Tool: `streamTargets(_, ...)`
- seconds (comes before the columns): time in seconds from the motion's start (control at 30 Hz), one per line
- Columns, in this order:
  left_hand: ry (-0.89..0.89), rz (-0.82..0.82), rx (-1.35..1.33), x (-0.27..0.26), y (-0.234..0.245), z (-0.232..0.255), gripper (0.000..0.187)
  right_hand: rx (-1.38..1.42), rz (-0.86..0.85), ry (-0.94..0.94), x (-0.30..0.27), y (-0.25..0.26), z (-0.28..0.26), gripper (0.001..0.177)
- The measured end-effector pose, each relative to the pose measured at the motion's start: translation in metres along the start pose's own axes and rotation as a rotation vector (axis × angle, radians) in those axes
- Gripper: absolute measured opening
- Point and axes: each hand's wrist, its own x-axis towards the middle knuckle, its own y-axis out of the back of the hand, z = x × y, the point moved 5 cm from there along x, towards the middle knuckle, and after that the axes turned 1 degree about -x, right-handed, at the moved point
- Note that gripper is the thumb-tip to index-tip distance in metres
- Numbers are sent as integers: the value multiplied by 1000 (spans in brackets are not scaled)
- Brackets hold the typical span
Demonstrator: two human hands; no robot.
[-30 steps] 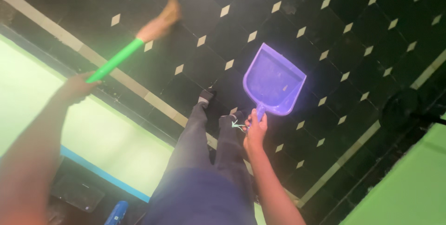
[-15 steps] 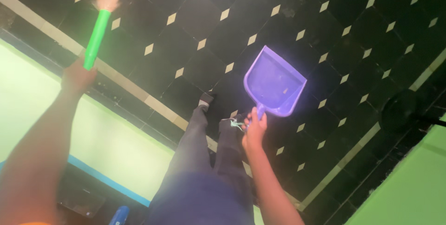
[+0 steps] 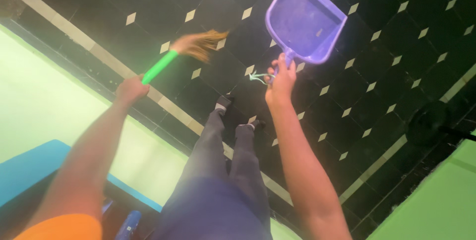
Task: The person sweeps debris on a tiled floor into a dustpan using a hand broom.
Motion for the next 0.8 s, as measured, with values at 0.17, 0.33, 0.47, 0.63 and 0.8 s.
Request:
streamTargets(0.17, 7, 231, -27, 16, 28, -7, 50, -66, 88, 12, -20, 36, 11, 16)
streamTargets(0.33, -96, 127, 178, 55, 107, -72, 46, -65, 158, -51, -28, 63, 42, 19)
streamTargets(0.47, 56, -6, 322, 41, 143, -113, 41, -78, 166, -85, -39, 75, 62, 20)
streamTargets(0.63, 212, -51, 470, 26, 93, -145, 37, -113, 170, -111, -48, 81, 72, 20)
streamTargets(0.8, 366, 192, 354, 4, 62, -188, 36, -147, 184, -109, -54, 92, 67, 20)
